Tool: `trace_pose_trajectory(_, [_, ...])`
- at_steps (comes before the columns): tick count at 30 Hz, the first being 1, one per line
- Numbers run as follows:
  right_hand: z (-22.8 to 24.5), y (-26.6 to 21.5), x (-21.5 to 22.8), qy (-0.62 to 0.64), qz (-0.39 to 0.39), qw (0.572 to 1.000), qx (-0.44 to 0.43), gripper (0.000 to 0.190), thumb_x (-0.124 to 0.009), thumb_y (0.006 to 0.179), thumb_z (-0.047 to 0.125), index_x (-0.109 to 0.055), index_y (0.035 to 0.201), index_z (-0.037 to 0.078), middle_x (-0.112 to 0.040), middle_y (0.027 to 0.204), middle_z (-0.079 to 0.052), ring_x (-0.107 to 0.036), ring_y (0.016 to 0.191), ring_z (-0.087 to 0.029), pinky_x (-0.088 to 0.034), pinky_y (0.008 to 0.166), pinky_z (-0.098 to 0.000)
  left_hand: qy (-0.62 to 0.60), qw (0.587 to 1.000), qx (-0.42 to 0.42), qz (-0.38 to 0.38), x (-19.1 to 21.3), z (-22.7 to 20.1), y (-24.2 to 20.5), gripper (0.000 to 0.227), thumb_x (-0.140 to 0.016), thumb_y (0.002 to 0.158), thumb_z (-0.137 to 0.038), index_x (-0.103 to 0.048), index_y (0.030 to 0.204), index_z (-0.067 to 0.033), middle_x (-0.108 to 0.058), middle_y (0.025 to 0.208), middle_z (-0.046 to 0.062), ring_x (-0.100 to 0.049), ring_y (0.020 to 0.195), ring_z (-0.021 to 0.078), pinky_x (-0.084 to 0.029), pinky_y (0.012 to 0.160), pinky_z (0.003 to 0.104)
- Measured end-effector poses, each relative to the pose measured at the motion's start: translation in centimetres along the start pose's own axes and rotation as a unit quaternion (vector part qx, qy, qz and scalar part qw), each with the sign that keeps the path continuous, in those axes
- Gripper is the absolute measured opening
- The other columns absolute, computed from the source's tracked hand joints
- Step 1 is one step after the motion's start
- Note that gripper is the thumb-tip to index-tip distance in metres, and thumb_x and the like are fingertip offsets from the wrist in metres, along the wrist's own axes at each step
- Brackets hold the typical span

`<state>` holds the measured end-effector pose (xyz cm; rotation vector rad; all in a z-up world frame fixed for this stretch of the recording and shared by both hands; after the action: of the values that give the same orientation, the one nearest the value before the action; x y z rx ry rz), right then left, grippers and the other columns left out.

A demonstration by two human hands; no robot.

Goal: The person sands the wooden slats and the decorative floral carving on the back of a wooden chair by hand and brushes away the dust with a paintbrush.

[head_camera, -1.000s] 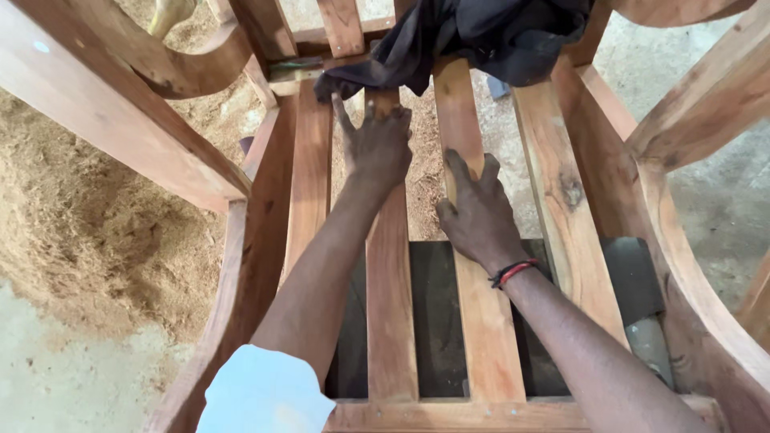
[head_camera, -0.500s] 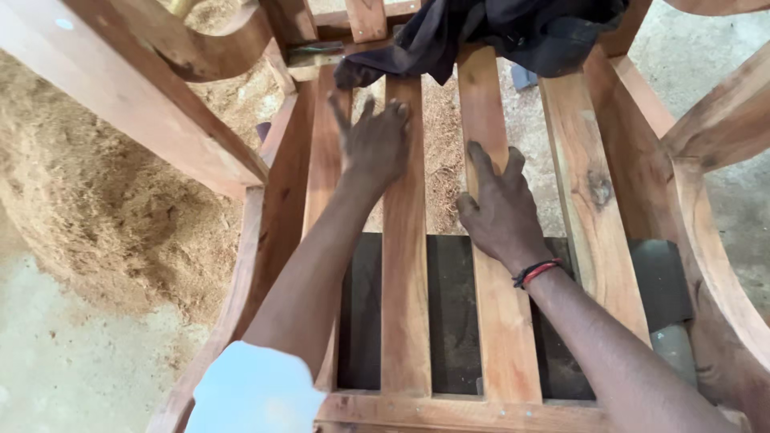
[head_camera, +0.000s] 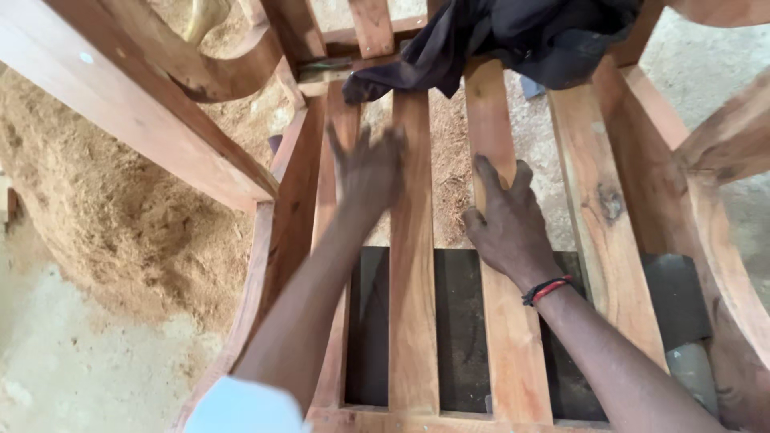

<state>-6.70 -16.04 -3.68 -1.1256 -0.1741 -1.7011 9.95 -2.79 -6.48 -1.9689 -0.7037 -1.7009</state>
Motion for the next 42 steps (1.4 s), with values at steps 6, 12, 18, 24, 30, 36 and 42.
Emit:
trace_pose_trajectory(6, [0.2,-0.1,0.2,0.008,-0.014,1.0,0.004,0.077,-0.071,0.087,0.023,-0.036,0.155,0.015,-0.03,0.146,-0.038,-0.054,0.119,-0.056,-0.048,0.102,-0.0547,-0.026,1.0,-0.009,-0.011,1.1,-1.0,-3.6,0.049,-0.056,0.089,-0.02,-0.06,0.137,-0.0132,-0.068,0.133,0.01,-0.056,0.129,0.0322,-0.001,0.113,0.077])
trace_pose_trajectory(12, [-0.3,0.0,-0.4,-0.006,-0.024,1.0,0.01,0.078,-0.071,0.087,0.022,-0.036,0.156,0.015,-0.029,0.148,-0.037,-0.053,0.12,-0.057,-0.047,0.101,-0.0553,-0.064,0.99,0.089,0.092,5.6,-5.2,-12.5,0.049,-0.056,0.097,-0.02,-0.055,0.145,-0.0137,-0.06,0.146,0.004,-0.05,0.142,0.0307,0.003,0.121,0.072])
trace_pose_trajectory(18, [0.1,0.1,0.0,-0.005,-0.014,1.0,0.01,0.081,-0.072,0.086,0.022,-0.034,0.157,0.017,-0.03,0.145,-0.037,-0.052,0.12,-0.057,-0.047,0.102,-0.0562,-0.021,0.98,0.108,0.167,-0.9,0.6,2.8,0.029,-0.05,0.105,-0.022,-0.064,0.13,-0.0212,-0.063,0.14,0.004,-0.05,0.141,0.0275,0.003,0.122,0.071])
trace_pose_trajectory(24, [-0.2,0.1,-0.2,-0.006,-0.005,1.0,-0.009,0.079,-0.071,0.087,0.023,-0.034,0.157,0.019,-0.032,0.146,-0.035,-0.054,0.119,-0.056,-0.049,0.101,-0.0557,-0.078,0.995,0.064,0.026,2.3,-3.2,-7.5,0.048,-0.055,0.097,-0.015,-0.056,0.145,-0.0131,-0.062,0.144,0.008,-0.055,0.135,0.0301,-0.001,0.12,0.07])
trace_pose_trajectory(30, [-0.4,0.2,-0.4,0.003,-0.014,1.0,0.008,0.082,-0.072,0.084,0.021,-0.035,0.156,0.015,-0.03,0.145,-0.038,-0.051,0.121,-0.059,-0.046,0.101,-0.056,-0.029,0.997,0.058,0.046,3.3,-4.0,-9.4,0.05,-0.055,0.095,-0.014,-0.056,0.145,-0.0131,-0.061,0.146,0.006,-0.053,0.134,0.0351,0.0,0.119,0.07])
trace_pose_trajectory(36, [-0.1,-0.1,-0.1,0.013,-0.011,1.0,0.002,0.081,-0.072,0.086,0.023,-0.034,0.157,0.017,-0.031,0.146,-0.037,-0.051,0.122,-0.057,-0.045,0.104,-0.0555,-0.072,0.982,0.135,0.112,-2.4,0.9,2.9,0.034,-0.053,0.1,-0.022,-0.063,0.132,-0.0185,-0.065,0.137,0.006,-0.056,0.134,0.0287,0.0,0.122,0.07])
trace_pose_trajectory(42, [-0.2,0.1,-0.3,0.009,-0.01,1.0,-0.004,0.08,-0.07,0.086,0.023,-0.034,0.157,0.018,-0.03,0.146,-0.036,-0.051,0.122,-0.057,-0.046,0.103,-0.0553,-0.115,0.985,0.123,0.04,3.7,-4.5,-11.0,0.047,-0.05,0.104,-0.023,-0.056,0.149,-0.0136,-0.06,0.146,0.01,-0.052,0.137,0.0361,-0.002,0.121,0.07])
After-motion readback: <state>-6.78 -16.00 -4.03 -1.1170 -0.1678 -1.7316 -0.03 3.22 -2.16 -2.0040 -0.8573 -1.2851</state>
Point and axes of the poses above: each hand's wrist, its own y-axis towards the middle knuckle, its own x-axis out of the back of the hand, z = x × y, the point moved 3 cm from there along y, towards the middle knuckle
